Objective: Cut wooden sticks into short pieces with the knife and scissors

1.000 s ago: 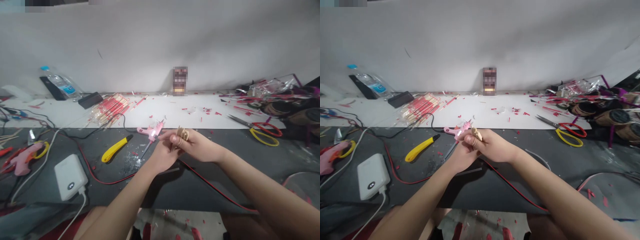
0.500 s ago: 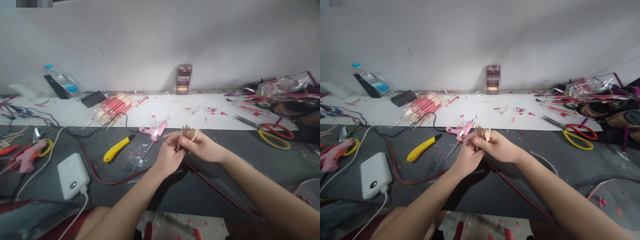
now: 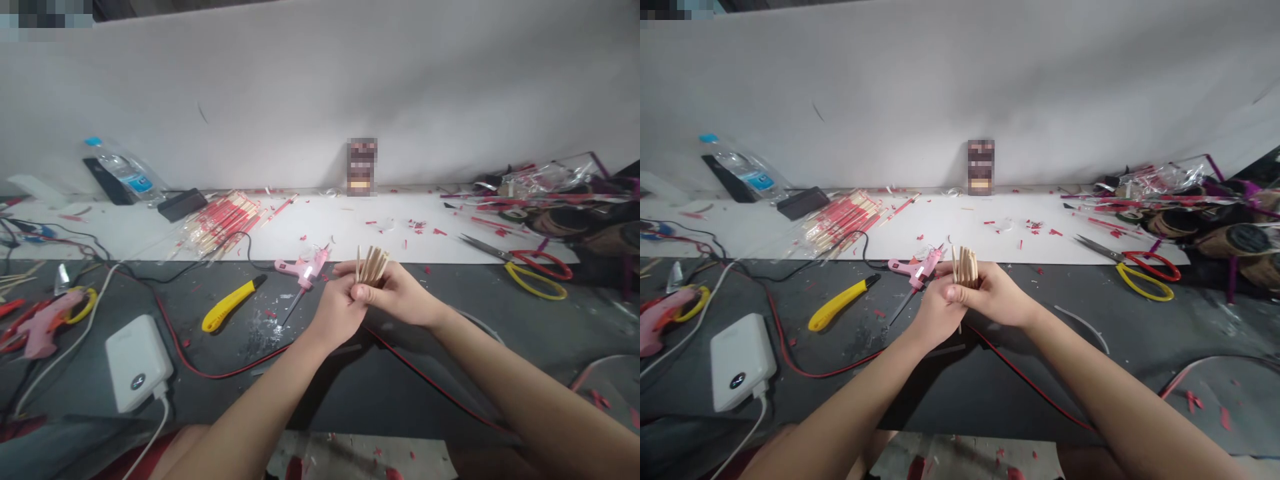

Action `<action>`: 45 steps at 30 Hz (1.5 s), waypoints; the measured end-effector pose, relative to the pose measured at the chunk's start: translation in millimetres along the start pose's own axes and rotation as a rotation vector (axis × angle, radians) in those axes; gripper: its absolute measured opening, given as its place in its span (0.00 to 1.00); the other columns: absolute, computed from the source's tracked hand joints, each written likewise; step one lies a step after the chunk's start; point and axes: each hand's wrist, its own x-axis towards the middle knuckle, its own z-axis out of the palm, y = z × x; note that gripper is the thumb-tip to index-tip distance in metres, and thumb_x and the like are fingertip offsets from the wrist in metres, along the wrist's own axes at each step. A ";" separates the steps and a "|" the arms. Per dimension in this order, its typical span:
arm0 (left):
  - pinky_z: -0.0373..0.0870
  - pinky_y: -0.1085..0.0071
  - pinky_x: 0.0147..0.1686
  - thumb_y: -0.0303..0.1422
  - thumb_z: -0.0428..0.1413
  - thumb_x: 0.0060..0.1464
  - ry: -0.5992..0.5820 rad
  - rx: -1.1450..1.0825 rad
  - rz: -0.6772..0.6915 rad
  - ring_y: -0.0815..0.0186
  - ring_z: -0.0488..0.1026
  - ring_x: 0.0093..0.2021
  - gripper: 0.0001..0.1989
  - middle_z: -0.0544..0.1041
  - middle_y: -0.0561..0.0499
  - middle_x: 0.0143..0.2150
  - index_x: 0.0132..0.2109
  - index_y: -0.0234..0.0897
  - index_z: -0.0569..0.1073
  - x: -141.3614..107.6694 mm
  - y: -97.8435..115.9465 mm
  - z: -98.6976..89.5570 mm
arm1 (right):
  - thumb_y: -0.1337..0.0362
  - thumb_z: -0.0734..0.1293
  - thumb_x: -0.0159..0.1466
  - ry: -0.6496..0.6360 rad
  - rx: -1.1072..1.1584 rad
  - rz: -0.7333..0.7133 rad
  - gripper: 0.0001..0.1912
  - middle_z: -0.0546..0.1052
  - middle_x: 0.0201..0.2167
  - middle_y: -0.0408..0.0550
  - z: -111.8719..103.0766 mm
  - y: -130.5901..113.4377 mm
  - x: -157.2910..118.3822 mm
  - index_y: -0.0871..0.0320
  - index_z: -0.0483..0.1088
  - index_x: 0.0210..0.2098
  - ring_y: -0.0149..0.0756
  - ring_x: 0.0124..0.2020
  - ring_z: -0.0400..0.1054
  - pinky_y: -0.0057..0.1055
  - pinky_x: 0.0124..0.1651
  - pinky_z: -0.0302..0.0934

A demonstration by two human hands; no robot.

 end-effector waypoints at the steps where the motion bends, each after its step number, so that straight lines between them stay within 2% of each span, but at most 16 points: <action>1: 0.73 0.63 0.43 0.31 0.57 0.62 0.012 0.007 -0.002 0.56 0.78 0.41 0.07 0.80 0.48 0.35 0.35 0.38 0.77 -0.4 4.2 0.0 | 0.50 0.74 0.64 0.011 0.024 0.006 0.21 0.82 0.47 0.50 -1.5 -3.6 -0.6 0.54 0.79 0.52 0.42 0.47 0.76 0.40 0.52 0.71; 4: 0.75 0.65 0.37 0.38 0.55 0.67 -0.014 -0.112 -0.068 0.61 0.78 0.34 0.09 0.79 0.49 0.34 0.42 0.39 0.76 -5.8 20.8 1.3 | 0.48 0.67 0.70 0.054 0.109 0.081 0.20 0.81 0.38 0.47 -6.0 -15.4 -2.3 0.52 0.77 0.54 0.36 0.35 0.75 0.34 0.37 0.72; 6: 0.74 0.69 0.29 0.44 0.54 0.67 -0.091 -0.358 -0.220 0.64 0.77 0.28 0.13 0.77 0.50 0.34 0.50 0.41 0.72 -13.3 29.3 -0.1 | 0.45 0.59 0.74 0.087 0.069 0.143 0.25 0.80 0.34 0.45 -6.8 -19.9 -7.6 0.51 0.72 0.60 0.35 0.29 0.72 0.34 0.31 0.69; 8: 0.69 0.72 0.21 0.47 0.53 0.67 -0.089 -0.460 -0.375 0.68 0.73 0.22 0.15 0.73 0.54 0.32 0.51 0.41 0.69 -21.9 31.6 -8.3 | 0.45 0.57 0.74 0.143 -0.160 0.208 0.26 0.81 0.40 0.48 -3.5 -18.9 -21.6 0.52 0.69 0.63 0.39 0.36 0.75 0.39 0.40 0.71; 10: 0.64 0.75 0.18 0.45 0.50 0.69 0.001 -0.388 -0.511 0.72 0.67 0.19 0.13 0.68 0.57 0.29 0.48 0.41 0.67 -28.4 28.4 -25.1 | 0.47 0.64 0.71 0.161 -0.570 0.289 0.23 0.80 0.48 0.53 4.5 -13.2 -46.1 0.55 0.71 0.58 0.47 0.48 0.74 0.46 0.52 0.68; 13: 0.59 0.78 0.17 0.39 0.53 0.68 -0.010 -0.222 -0.643 0.74 0.62 0.17 0.09 0.67 0.58 0.27 0.46 0.38 0.69 -30.5 21.7 -58.8 | 0.54 0.69 0.68 -0.008 -1.119 0.380 0.12 0.78 0.41 0.54 19.2 -1.5 -91.0 0.57 0.73 0.43 0.52 0.45 0.73 0.46 0.46 0.67; 18: 0.48 0.80 0.15 0.35 0.56 0.66 -0.050 -0.185 -0.695 0.77 0.56 0.16 0.07 0.65 0.59 0.25 0.43 0.36 0.72 -27.8 23.4 -92.0 | 0.64 0.57 0.75 -0.177 -1.288 0.327 0.14 0.75 0.34 0.50 23.6 2.3 -122.8 0.57 0.70 0.35 0.44 0.36 0.71 0.40 0.38 0.62; 22: 0.52 0.80 0.14 0.36 0.55 0.67 -0.066 -0.251 -0.684 0.77 0.59 0.16 0.07 0.67 0.58 0.25 0.43 0.37 0.71 -31.4 23.3 -81.2 | 0.67 0.64 0.68 -0.363 -1.236 0.164 0.06 0.76 0.35 0.45 32.1 -2.2 -123.1 0.54 0.70 0.34 0.41 0.36 0.70 0.38 0.39 0.59; 27: 0.77 0.68 0.26 0.33 0.48 0.71 -0.154 -0.446 -0.726 0.65 0.77 0.25 0.06 0.77 0.49 0.32 0.43 0.37 0.65 -34.2 12.7 -46.9 | 0.67 0.71 0.60 -0.514 -1.187 -0.086 0.05 0.74 0.29 0.42 58.6 2.9 -154.3 0.54 0.69 0.30 0.40 0.32 0.67 0.37 0.33 0.53; 30: 0.80 0.64 0.29 0.32 0.47 0.71 -0.219 -0.539 -0.778 0.60 0.82 0.29 0.06 0.80 0.42 0.35 0.42 0.35 0.65 -35.8 7.8 -31.7 | 0.63 0.73 0.58 -0.518 -1.060 -0.060 0.08 0.75 0.29 0.43 58.7 -7.6 -159.1 0.54 0.70 0.28 0.38 0.30 0.66 0.36 0.31 0.50; 33: 0.81 0.64 0.32 0.33 0.50 0.71 -0.222 -0.605 -0.764 0.60 0.83 0.32 0.07 0.81 0.41 0.37 0.43 0.34 0.66 -37.5 6.7 -23.5 | 0.60 0.67 0.67 -0.370 -0.759 0.274 0.14 0.73 0.24 0.40 44.7 -22.7 -129.3 0.55 0.70 0.25 0.31 0.26 0.62 0.32 0.29 0.50; 34: 0.81 0.64 0.33 0.33 0.52 0.70 -0.214 -0.621 -0.751 0.61 0.83 0.32 0.07 0.81 0.41 0.37 0.43 0.34 0.67 -37.7 6.7 -21.4 | 0.57 0.63 0.70 -0.223 -0.649 0.391 0.19 0.71 0.21 0.40 39.0 -24.4 -113.7 0.55 0.69 0.24 0.30 0.24 0.61 0.31 0.28 0.51; 36: 0.82 0.64 0.34 0.34 0.54 0.69 -0.192 -0.644 -0.720 0.61 0.82 0.32 0.07 0.80 0.43 0.36 0.44 0.34 0.69 -37.0 6.0 -17.5 | 0.53 0.63 0.69 0.225 -0.418 0.465 0.16 0.75 0.26 0.42 29.3 -19.3 -81.9 0.54 0.74 0.32 0.31 0.24 0.64 0.31 0.28 0.56; 37: 0.81 0.65 0.34 0.34 0.55 0.68 -0.177 -0.651 -0.703 0.62 0.82 0.31 0.07 0.80 0.44 0.35 0.44 0.34 0.69 -36.2 5.3 -15.7 | 0.51 0.60 0.70 0.306 -0.391 0.478 0.17 0.77 0.28 0.44 26.1 -12.9 -68.6 0.55 0.76 0.39 0.32 0.24 0.65 0.31 0.27 0.58; 40: 0.80 0.67 0.31 0.35 0.56 0.68 -0.114 -0.660 -0.654 0.65 0.80 0.27 0.07 0.77 0.49 0.32 0.43 0.35 0.70 -32.9 3.4 -13.2 | 0.49 0.60 0.70 0.369 -0.377 0.459 0.20 0.79 0.32 0.47 25.2 9.6 -49.0 0.56 0.75 0.45 0.34 0.27 0.69 0.33 0.30 0.63; 45: 0.73 0.72 0.25 0.36 0.56 0.67 -0.033 -0.649 -0.618 0.69 0.73 0.23 0.07 0.72 0.54 0.28 0.44 0.37 0.70 -29.4 9.6 -27.3 | 0.53 0.67 0.68 0.379 -0.528 0.373 0.12 0.77 0.36 0.48 50.3 8.8 -66.9 0.55 0.72 0.41 0.37 0.34 0.68 0.36 0.38 0.61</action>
